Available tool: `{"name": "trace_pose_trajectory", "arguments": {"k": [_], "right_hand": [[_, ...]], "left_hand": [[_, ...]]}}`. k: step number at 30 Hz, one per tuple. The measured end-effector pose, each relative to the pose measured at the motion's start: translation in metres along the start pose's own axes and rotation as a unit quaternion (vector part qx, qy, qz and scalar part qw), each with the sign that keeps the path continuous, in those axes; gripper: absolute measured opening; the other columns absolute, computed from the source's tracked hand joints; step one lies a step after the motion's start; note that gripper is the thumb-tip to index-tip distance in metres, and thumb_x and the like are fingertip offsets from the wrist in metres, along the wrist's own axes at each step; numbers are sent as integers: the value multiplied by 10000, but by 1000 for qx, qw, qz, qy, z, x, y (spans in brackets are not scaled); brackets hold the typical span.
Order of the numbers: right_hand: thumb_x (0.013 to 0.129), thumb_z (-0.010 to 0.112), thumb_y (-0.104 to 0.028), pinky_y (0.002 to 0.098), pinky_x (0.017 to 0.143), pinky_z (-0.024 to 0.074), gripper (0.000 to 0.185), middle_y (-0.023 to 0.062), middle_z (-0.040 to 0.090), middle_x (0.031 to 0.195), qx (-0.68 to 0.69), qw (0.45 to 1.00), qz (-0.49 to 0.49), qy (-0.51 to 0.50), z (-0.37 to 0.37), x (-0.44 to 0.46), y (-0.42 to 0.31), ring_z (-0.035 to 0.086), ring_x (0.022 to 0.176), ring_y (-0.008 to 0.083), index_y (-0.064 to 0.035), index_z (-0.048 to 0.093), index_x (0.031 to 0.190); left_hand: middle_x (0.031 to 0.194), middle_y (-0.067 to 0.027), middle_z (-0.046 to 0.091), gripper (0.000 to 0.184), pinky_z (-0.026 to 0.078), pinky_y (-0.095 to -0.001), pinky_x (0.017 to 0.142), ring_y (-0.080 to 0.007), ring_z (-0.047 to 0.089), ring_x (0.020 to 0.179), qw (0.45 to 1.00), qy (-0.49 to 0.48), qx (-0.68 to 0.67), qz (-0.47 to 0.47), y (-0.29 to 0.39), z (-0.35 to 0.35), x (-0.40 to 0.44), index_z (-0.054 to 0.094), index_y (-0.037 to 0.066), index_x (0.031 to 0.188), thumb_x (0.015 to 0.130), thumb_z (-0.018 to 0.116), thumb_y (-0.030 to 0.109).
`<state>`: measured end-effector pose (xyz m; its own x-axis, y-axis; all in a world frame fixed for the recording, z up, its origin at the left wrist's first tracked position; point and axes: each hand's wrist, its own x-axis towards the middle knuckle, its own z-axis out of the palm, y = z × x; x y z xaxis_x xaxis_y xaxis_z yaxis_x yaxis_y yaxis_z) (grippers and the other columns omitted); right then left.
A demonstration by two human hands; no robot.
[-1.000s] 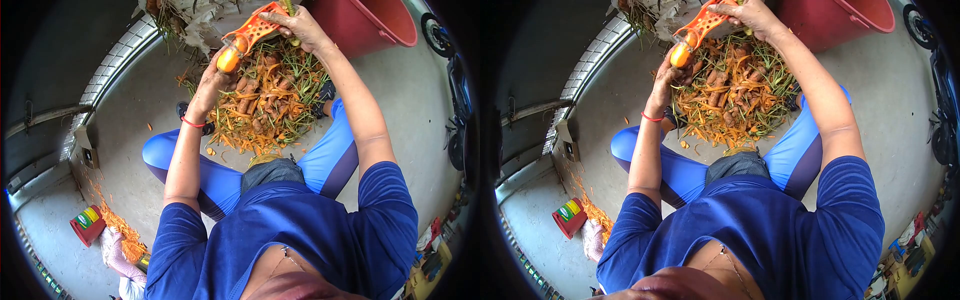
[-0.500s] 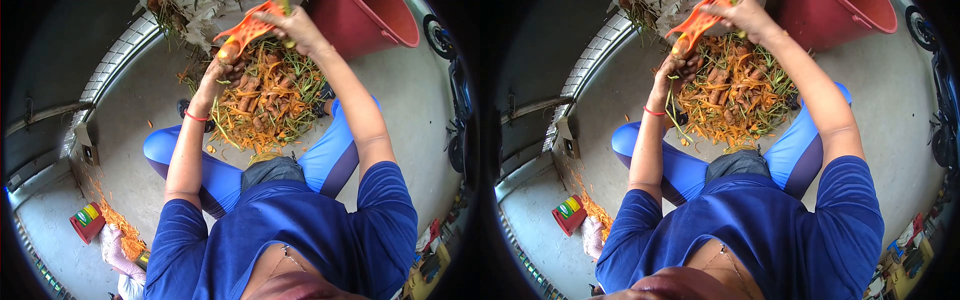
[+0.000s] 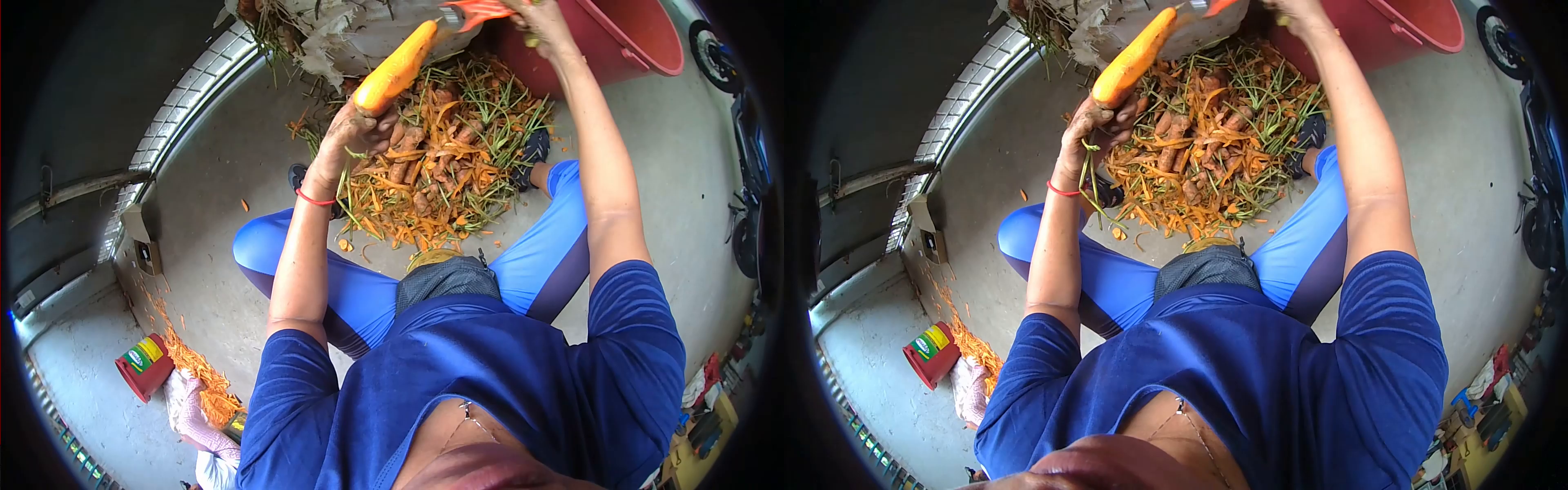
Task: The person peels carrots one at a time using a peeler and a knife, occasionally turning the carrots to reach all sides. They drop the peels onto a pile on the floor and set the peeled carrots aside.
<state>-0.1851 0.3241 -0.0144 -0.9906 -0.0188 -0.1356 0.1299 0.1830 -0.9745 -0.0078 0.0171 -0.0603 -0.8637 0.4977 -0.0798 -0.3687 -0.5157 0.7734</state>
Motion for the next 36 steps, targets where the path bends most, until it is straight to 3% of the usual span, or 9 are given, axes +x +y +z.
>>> {"name": "trace_pose_trajectory", "arguments": {"k": [3, 7, 12, 17, 23, 31, 33, 35, 36], "right_hand": [[846, 715, -294, 226, 336, 195, 211, -55, 461, 520, 42, 992, -81, 85, -31, 47, 43, 346, 384, 42, -109, 632, 785], [835, 730, -335, 215, 327, 207, 284, -60, 456, 512, 41, 995, -61, 72, 12, -4, -16, 354, 374, 37, -126, 579, 717], [828, 746, -278, 195, 366, 237, 216, -64, 509, 598, 159, 985, -62, -18, 34, -1, -8, 384, 437, 14, -101, 627, 795], [832, 752, -262, 159, 429, 280, 210, -83, 532, 645, 91, 979, -70, -170, 71, -50, -7, 390, 482, -17, -68, 681, 867], [817, 763, -305, 199, 472, 284, 224, -90, 492, 614, 13, 976, -63, -210, 81, -51, 13, 374, 509, 20, -91, 696, 809], [816, 764, -310, 192, 468, 244, 232, -110, 461, 630, -2, 973, -12, -232, 55, -36, 19, 343, 502, -2, -97, 674, 839], [801, 780, -299, 162, 428, 303, 239, -92, 504, 634, 77, 978, 41, -191, 39, -10, 41, 380, 480, -8, -103, 645, 813], [852, 714, -277, 198, 364, 232, 197, -66, 451, 552, -7, 992, 116, -57, 10, -17, -5, 375, 427, 38, -92, 646, 847], [860, 702, -278, 201, 351, 226, 188, -64, 442, 542, -25, 998, 59, -8, -9, -5, 6, 369, 412, 43, -101, 641, 840]], "left_hand": [[1113, -80, 536, 707, 457, -254, 744, -141, 537, 933, 997, 78, 6, 23, 4, 6, -2, 382, 60, 1371, 747, 623, 291], [1186, -117, 532, 569, 430, -213, 740, -133, 545, 896, 963, 166, 204, 66, 1, 16, 12, 385, -16, 1368, 850, 568, 134], [1154, -57, 539, 489, 437, -207, 782, -87, 518, 888, 993, 103, 62, 22, -8, 11, 17, 375, -4, 1378, 948, 551, 150], [1162, -39, 529, 480, 431, -217, 797, -79, 496, 881, 976, 166, 134, 35, -20, 6, 17, 341, 28, 1406, 986, 511, 185], [1223, -51, 509, 493, 436, -219, 879, -91, 535, 957, 975, 180, 124, 33, -17, 14, 13, 304, 37, 1434, 986, 489, 126], [1090, -41, 494, 481, 420, -243, 771, -100, 442, 868, 983, 139, 121, 14, -20, 22, 15, 317, 29, 1429, 986, 487, 107], [1098, -40, 496, 485, 415, -238, 772, -99, 436, 865, 986, 125, 108, 33, -17, 23, 14, 310, 30, 1436, 989, 481, 109], [1106, -39, 496, 482, 415, -235, 774, -97, 434, 867, 989, 114, 77, 54, -10, 25, 10, 308, 28, 1437, 991, 473, 110], [1110, -44, 493, 459, 409, -228, 767, -95, 432, 862, 989, 112, 63, 72, -9, 24, 9, 324, 17, 1420, 995, 464, 117]]}}
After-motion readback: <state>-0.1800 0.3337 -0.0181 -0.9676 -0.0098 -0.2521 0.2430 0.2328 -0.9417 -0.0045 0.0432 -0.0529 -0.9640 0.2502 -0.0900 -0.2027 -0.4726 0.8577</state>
